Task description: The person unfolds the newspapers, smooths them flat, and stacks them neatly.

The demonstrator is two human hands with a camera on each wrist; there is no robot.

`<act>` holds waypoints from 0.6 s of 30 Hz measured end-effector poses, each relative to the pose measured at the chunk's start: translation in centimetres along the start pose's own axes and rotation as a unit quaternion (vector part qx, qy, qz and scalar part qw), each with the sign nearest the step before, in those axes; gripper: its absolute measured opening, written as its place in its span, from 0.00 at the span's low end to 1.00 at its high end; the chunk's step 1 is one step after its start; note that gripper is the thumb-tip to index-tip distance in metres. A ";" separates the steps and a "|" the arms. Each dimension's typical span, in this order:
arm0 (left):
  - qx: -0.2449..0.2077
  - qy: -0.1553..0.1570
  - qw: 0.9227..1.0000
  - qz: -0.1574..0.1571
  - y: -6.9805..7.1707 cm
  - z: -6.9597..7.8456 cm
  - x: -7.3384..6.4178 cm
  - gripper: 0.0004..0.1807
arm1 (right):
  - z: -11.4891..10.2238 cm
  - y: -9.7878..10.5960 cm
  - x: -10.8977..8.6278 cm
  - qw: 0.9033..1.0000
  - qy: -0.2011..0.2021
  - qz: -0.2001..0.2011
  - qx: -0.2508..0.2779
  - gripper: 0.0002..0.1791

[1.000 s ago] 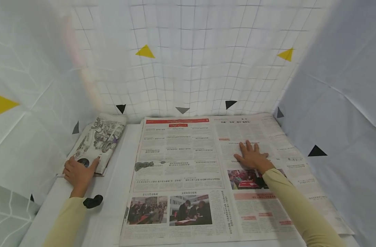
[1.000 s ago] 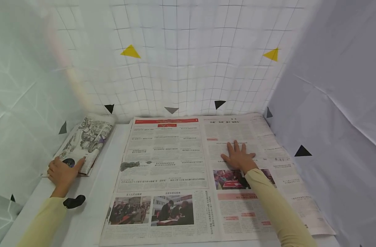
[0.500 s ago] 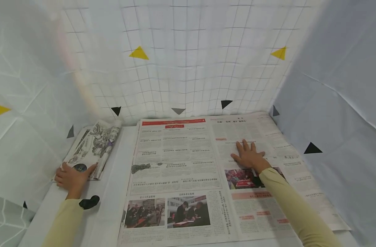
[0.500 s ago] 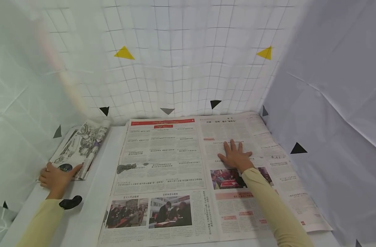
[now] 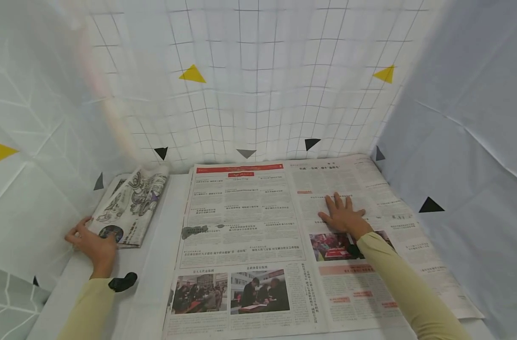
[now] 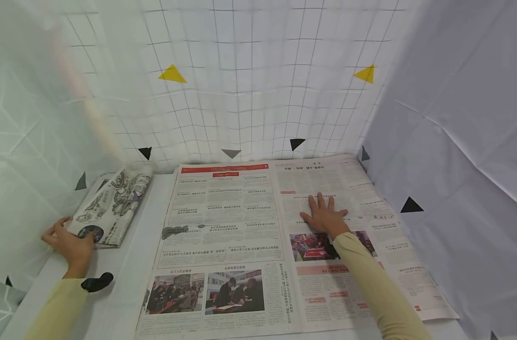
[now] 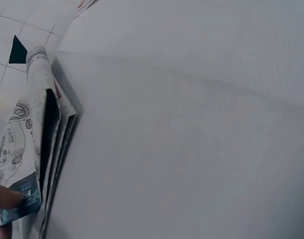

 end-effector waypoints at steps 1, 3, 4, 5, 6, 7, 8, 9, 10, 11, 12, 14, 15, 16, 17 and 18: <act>-0.012 -0.002 1.000 0.004 0.0 0.0 0.0 0.42 | 0.0 0.0 0.0 1.000 0.000 -0.001 -0.001 0.47; -0.029 -0.005 1.000 0.010 -0.2 0.1 -0.2 0.46 | 0.0 -0.1 0.0 1.000 -0.001 -0.001 -0.002 0.47; -0.036 -0.005 0.999 0.011 -0.2 0.2 -0.4 0.47 | 0.0 -0.1 0.1 1.000 0.000 -0.001 -0.002 0.47; -0.042 -0.004 0.999 0.011 -0.3 0.3 -0.6 0.47 | 0.0 -0.1 0.1 1.000 0.000 -0.002 -0.003 0.47; -0.050 -0.003 0.999 0.009 -0.4 0.4 -0.8 0.46 | 0.0 -0.1 0.1 1.000 0.001 -0.001 -0.003 0.47; -0.059 0.001 0.998 0.004 -0.5 0.6 -0.9 0.44 | 0.0 -0.2 0.1 1.000 0.001 -0.001 -0.003 0.47; -0.065 0.002 0.998 -0.001 -0.7 0.8 -1.1 0.41 | 0.0 -0.2 0.1 1.000 0.001 -0.001 -0.003 0.47; -0.069 0.002 0.998 -0.007 -0.9 1.0 -1.3 0.38 | 0.0 -0.2 0.1 1.000 0.001 -0.001 -0.003 0.47; -0.074 -0.002 0.997 -0.011 -1.1 1.2 -1.5 0.33 | 0.0 -0.2 0.1 1.000 0.001 0.000 -0.002 0.47; -0.077 -0.006 0.997 -0.016 -1.3 1.4 -1.7 0.30 | 0.0 -0.2 0.1 1.000 0.000 -0.001 -0.003 0.47; -0.078 -0.012 0.997 -0.024 -1.5 1.6 -1.9 0.28 | 0.0 -0.2 0.1 1.000 -0.001 -0.001 -0.003 0.47; -0.069 -0.032 0.996 -0.038 -1.9 2.0 -2.4 0.25 | 0.0 -0.2 0.1 1.000 -0.003 -0.002 -0.004 0.48; -0.062 -0.042 0.996 -0.047 -2.2 2.2 -2.7 0.24 | 0.0 -0.2 0.2 1.000 -0.004 -0.002 -0.004 0.47; -0.058 -0.053 0.995 -0.058 -2.4 2.3 -2.9 0.23 | 0.0 -0.2 0.2 1.000 -0.006 -0.004 -0.005 0.48; -0.054 -0.061 0.994 -0.070 -2.7 2.5 -3.2 0.23 | 0.1 -0.2 0.2 1.000 -0.006 -0.004 -0.004 0.47; -0.051 -0.070 0.993 -0.081 -3.0 2.6 -3.5 0.22 | 0.1 -0.2 0.3 1.000 -0.006 -0.005 -0.004 0.47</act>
Point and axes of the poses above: each hand's wrist, its own x-axis towards the middle knuckle, its own y-axis out of the back of the hand, z = x × y, the point moved 3 cm from there along x, towards the middle knuckle, and after that the axes turned 7 degrees about -x, right-handed, at the moved point
